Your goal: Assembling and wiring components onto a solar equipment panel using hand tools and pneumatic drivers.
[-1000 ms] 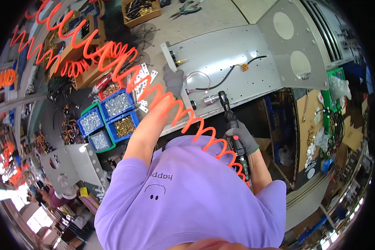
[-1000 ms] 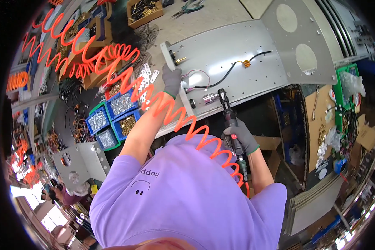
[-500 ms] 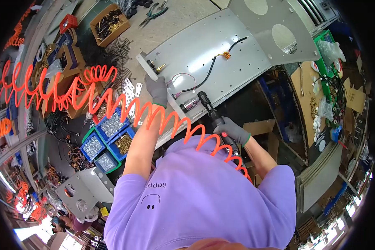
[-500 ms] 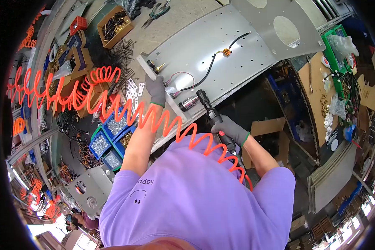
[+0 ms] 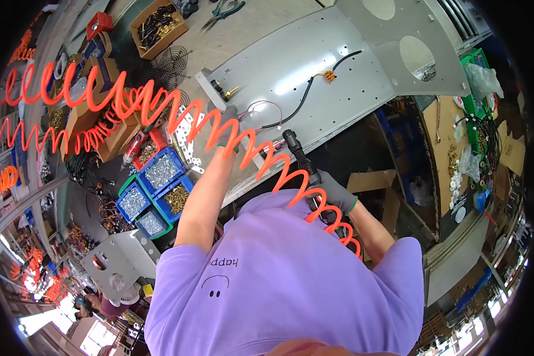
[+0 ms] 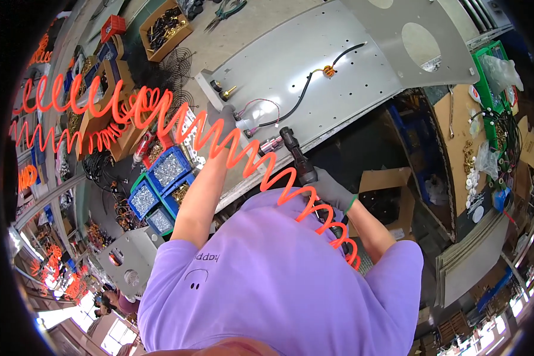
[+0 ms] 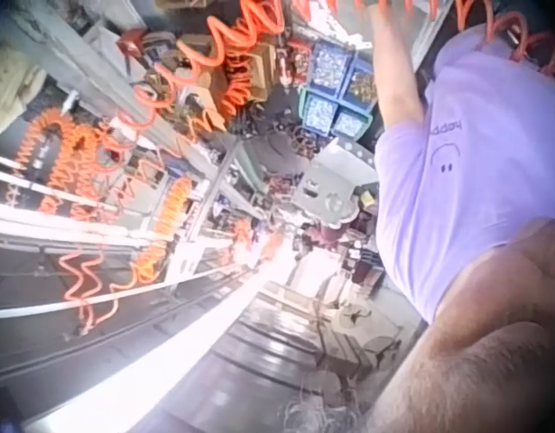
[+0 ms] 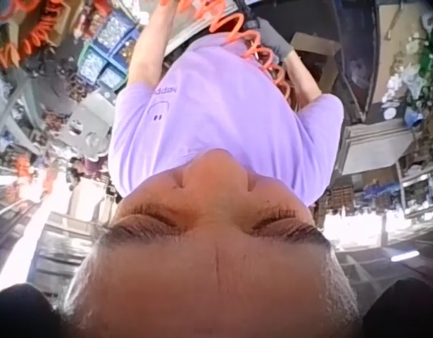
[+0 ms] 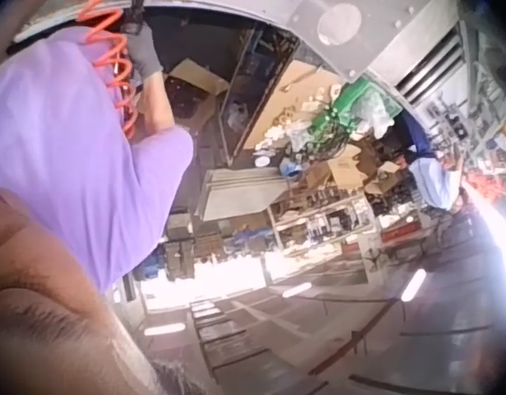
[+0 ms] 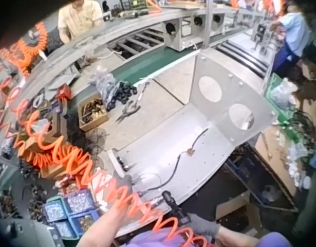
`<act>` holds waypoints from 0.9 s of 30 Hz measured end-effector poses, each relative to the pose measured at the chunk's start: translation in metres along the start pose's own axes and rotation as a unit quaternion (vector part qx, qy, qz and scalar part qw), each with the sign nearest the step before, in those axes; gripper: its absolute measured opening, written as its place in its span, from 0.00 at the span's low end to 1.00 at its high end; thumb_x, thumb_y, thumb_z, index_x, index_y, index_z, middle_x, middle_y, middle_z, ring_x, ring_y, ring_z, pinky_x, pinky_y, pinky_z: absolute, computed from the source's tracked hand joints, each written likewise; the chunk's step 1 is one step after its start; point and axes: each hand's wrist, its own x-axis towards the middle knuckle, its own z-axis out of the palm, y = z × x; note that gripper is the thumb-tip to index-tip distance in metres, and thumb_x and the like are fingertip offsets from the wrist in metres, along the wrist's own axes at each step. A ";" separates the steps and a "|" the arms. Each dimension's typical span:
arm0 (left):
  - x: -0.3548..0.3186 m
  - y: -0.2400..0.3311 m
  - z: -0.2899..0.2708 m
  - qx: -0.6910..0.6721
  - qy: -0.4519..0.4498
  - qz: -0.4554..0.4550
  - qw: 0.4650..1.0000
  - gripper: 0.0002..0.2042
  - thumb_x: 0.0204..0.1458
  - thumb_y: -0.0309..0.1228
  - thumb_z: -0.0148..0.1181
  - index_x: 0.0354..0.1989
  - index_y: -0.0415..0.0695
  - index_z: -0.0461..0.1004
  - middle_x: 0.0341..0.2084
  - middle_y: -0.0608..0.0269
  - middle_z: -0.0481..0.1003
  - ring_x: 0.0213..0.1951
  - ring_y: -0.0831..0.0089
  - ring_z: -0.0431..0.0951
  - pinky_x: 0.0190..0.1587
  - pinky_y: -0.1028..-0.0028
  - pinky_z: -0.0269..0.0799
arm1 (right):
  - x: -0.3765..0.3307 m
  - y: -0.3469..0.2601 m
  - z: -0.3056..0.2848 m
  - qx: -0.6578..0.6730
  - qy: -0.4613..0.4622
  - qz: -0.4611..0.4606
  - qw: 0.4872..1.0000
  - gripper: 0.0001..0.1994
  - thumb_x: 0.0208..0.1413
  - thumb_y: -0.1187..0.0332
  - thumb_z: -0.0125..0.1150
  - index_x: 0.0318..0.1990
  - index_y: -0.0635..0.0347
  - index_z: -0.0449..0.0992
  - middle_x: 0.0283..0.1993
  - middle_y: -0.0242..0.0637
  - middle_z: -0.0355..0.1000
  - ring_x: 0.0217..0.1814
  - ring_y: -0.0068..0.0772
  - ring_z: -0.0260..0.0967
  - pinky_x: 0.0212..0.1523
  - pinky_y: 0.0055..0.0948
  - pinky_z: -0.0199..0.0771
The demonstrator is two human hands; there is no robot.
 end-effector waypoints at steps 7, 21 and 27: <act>0.031 -0.052 0.004 0.017 -0.014 0.042 0.999 0.23 0.35 0.24 0.54 0.45 0.36 0.65 0.36 0.52 0.69 0.35 0.65 0.72 0.37 0.70 0.68 | 0.000 -0.004 -0.005 -0.050 0.008 -0.003 0.999 0.11 0.42 0.79 0.57 0.33 0.60 0.63 0.23 0.25 0.60 0.21 0.14 0.58 0.21 0.19 0.62; 0.019 -0.045 0.002 -0.055 -0.061 0.041 0.996 0.20 0.38 0.22 0.54 0.44 0.36 0.65 0.27 0.58 0.70 0.27 0.72 0.70 0.26 0.72 0.68 | 0.007 -0.006 -0.014 -0.083 -0.037 -0.100 0.991 0.15 0.41 0.75 0.63 0.38 0.63 0.66 0.25 0.24 0.63 0.23 0.13 0.58 0.21 0.18 0.61; 0.023 -0.036 0.008 -0.062 -0.092 -0.014 0.994 0.19 0.39 0.23 0.54 0.44 0.36 0.65 0.27 0.59 0.70 0.26 0.72 0.70 0.27 0.73 0.68 | 0.012 -0.010 -0.021 -0.008 -0.083 -0.064 0.994 0.12 0.47 0.75 0.58 0.41 0.62 0.66 0.30 0.26 0.63 0.31 0.14 0.60 0.26 0.20 0.66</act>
